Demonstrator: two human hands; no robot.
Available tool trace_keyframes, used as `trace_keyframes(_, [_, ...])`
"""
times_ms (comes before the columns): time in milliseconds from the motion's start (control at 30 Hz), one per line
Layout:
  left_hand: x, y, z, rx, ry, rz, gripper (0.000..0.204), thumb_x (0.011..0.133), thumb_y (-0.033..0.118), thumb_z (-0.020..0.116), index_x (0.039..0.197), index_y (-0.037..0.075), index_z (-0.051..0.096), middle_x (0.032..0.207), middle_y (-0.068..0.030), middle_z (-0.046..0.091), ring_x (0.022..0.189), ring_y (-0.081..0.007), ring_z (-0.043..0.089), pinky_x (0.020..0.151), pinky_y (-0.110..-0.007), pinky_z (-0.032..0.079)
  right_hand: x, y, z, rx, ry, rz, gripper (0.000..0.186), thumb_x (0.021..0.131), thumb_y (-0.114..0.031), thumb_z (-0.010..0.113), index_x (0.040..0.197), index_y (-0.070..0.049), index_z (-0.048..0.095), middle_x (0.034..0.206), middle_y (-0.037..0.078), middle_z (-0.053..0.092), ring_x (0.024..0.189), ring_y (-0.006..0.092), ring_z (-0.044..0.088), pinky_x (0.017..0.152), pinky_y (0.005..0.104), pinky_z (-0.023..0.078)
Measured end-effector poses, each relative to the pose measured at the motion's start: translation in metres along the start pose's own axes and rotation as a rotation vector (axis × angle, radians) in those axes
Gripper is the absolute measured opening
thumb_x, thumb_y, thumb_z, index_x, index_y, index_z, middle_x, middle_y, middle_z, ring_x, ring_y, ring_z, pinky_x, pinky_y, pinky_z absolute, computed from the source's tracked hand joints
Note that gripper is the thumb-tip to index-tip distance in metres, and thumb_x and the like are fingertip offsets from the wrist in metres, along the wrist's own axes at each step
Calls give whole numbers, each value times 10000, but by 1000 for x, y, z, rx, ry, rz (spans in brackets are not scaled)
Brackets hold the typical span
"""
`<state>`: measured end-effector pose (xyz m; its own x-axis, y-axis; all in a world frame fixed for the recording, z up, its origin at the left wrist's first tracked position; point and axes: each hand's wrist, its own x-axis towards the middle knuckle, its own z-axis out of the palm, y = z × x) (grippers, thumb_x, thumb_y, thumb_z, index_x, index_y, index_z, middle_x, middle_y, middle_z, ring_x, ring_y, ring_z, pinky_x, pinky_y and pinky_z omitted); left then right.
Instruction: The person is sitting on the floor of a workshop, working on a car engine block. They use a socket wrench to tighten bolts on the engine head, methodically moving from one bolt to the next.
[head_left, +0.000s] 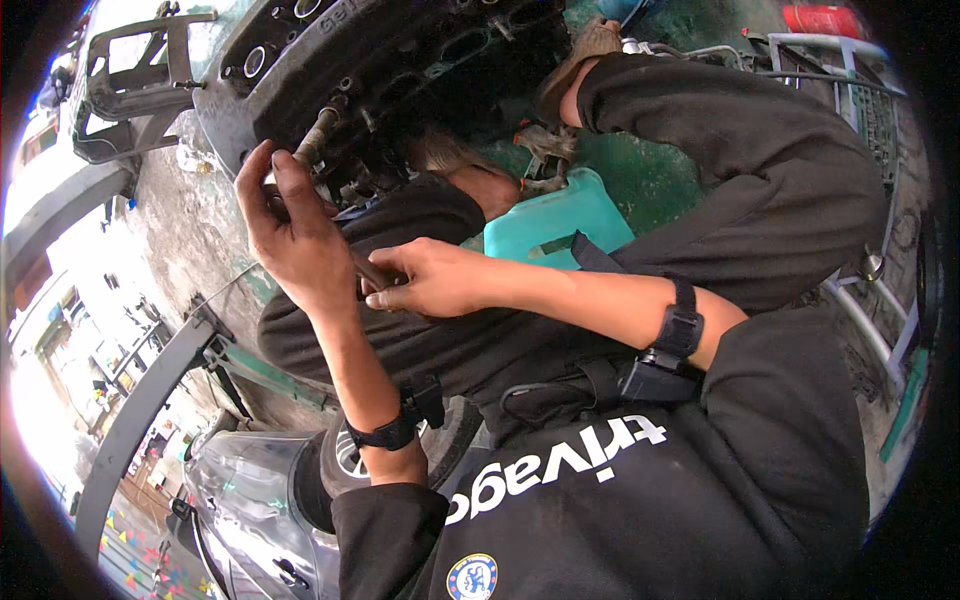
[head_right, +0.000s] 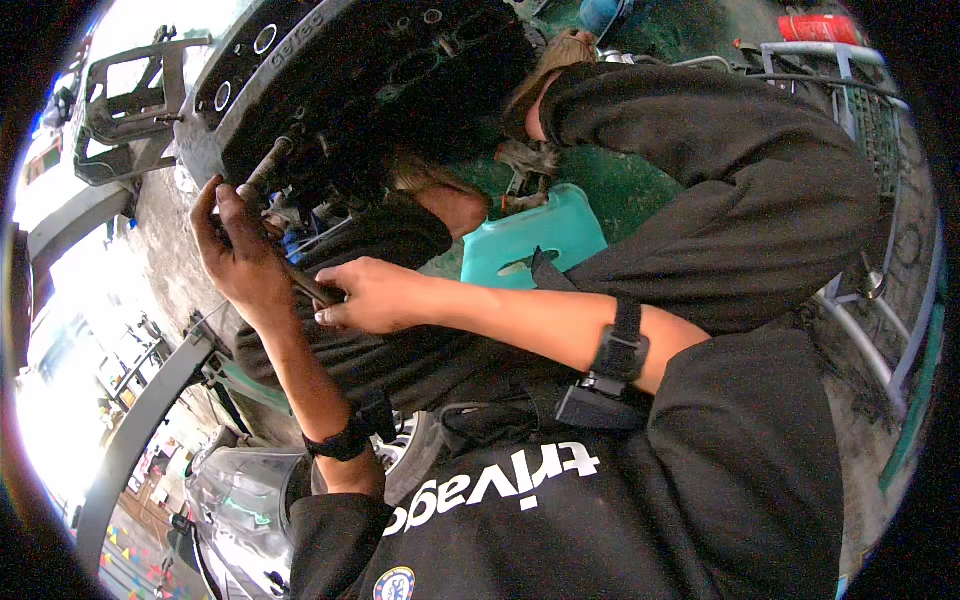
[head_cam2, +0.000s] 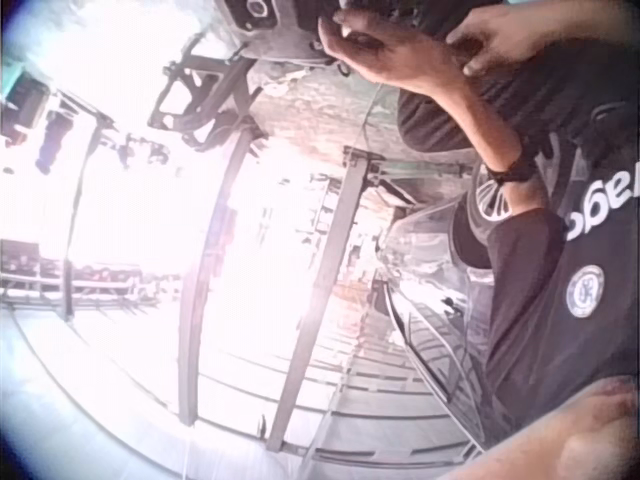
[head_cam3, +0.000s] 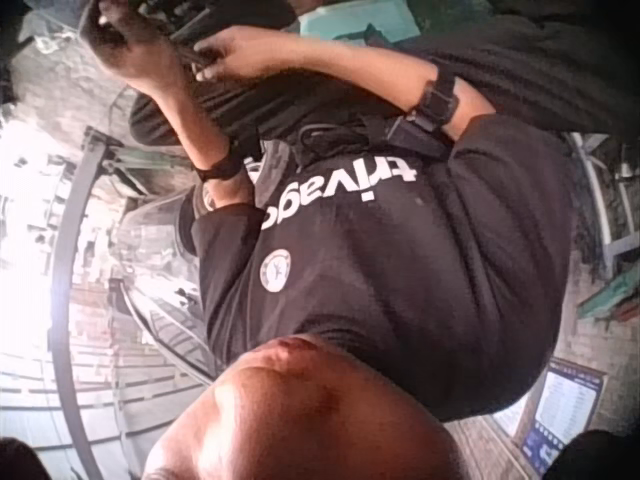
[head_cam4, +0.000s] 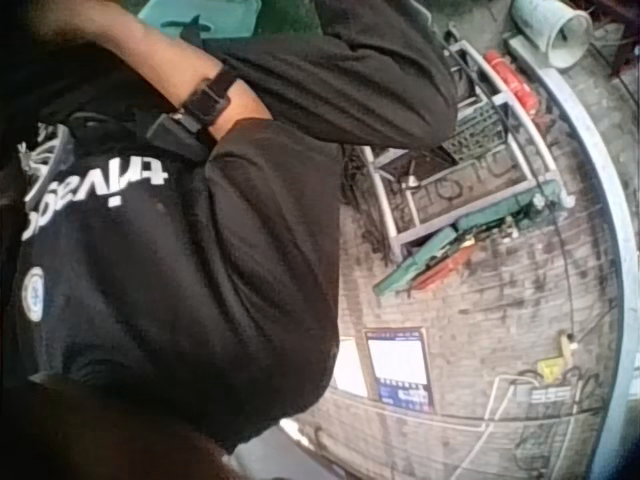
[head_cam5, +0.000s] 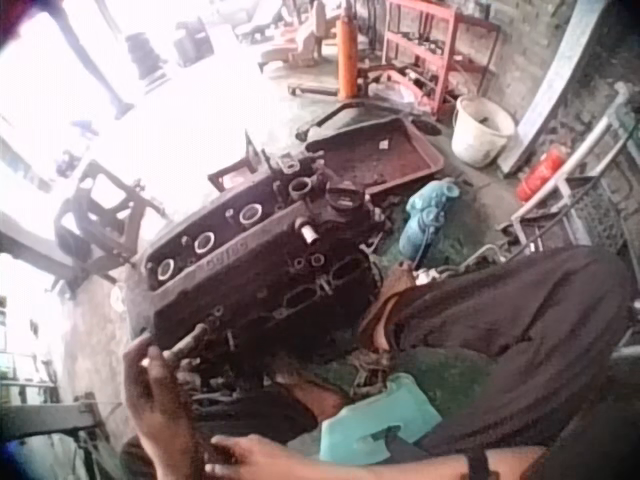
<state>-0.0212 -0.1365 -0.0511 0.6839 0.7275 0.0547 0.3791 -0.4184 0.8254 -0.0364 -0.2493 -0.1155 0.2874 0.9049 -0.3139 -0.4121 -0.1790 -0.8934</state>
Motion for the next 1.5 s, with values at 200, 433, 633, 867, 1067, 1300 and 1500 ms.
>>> trace_keyframes(200, [15,-7,0,182,85,173,280,952,214,504,1110,16,622,970,-132,645,880,-228,598,823,-329,460,-32,-31,-36,-421,54,30,315,811,-288,643,988,-32,595,809,236,635,836,425,619,754,502,484])
trace_keyframes(433, [30,-10,19,56,219,590,241,806,10,586,1022,47,687,1032,-123,670,959,-276,636,858,-352,486,-54,-76,-93,-891,230,-87,246,758,-134,683,961,-10,618,692,183,612,642,333,623,576,397,467])
trace_keyframes(633, [23,-12,32,25,255,912,283,645,15,664,905,118,700,788,-26,650,634,-198,619,552,-302,499,-57,-112,-134,-1238,247,-95,249,730,-139,649,967,-66,629,817,143,647,790,333,635,707,431,494])
trace_keyframes(867, [14,-25,31,-91,414,693,342,681,76,656,1022,102,660,818,-40,619,637,-215,591,569,-326,487,-21,-174,-137,-1764,442,-311,452,583,-67,672,1034,-81,640,1021,112,625,1003,296,587,880,388,470])
trace_keyframes(1067, [3,-18,40,-81,446,627,394,730,54,652,1122,82,634,986,-87,655,743,-253,612,644,-364,513,29,-190,-118,-1784,789,-568,771,692,-65,665,1381,47,339,1367,271,403,1283,393,389,1097,445,304])
trace_keyframes(1300, [-8,-26,43,174,316,772,334,878,305,558,1174,154,592,1356,-126,512,1297,-316,430,1101,-496,300,71,-176,-60,-585,723,-542,701,840,-16,623,1407,109,229,1332,262,468,1186,253,529,986,314,436])
trace_keyframes(1500, [-10,-29,47,157,285,939,254,728,151,593,952,51,660,1203,-113,627,1233,-257,529,1092,-414,367,74,-186,-42,-556,636,-498,474,889,-90,619,1295,100,465,1165,168,617,1037,180,607,921,270,459])
